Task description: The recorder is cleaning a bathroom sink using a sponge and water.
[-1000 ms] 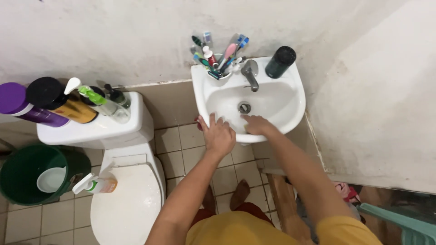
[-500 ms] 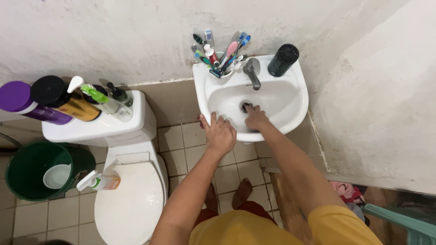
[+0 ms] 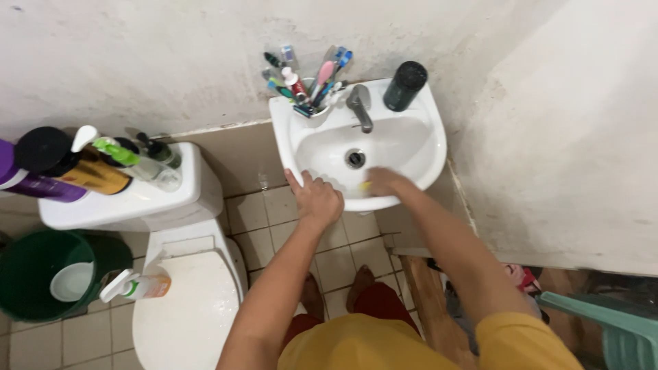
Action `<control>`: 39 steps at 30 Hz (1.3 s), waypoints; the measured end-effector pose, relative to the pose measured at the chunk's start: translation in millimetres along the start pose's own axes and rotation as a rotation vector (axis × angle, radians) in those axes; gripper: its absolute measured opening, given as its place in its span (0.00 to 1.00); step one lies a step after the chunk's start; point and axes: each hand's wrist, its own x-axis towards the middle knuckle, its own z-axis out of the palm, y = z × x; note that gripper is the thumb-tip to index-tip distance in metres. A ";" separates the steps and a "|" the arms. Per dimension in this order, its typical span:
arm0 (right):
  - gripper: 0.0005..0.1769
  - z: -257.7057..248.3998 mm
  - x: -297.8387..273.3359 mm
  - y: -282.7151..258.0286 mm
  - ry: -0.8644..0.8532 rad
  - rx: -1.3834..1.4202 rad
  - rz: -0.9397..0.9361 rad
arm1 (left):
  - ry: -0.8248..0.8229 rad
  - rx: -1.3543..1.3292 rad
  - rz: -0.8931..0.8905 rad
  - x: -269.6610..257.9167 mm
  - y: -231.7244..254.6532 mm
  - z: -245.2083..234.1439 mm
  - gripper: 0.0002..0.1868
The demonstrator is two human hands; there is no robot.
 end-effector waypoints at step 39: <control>0.15 -36.4 57.5 -15.9 0.152 1.743 0.045 | 0.515 -1.004 -0.279 127.4 54.8 110.2 0.32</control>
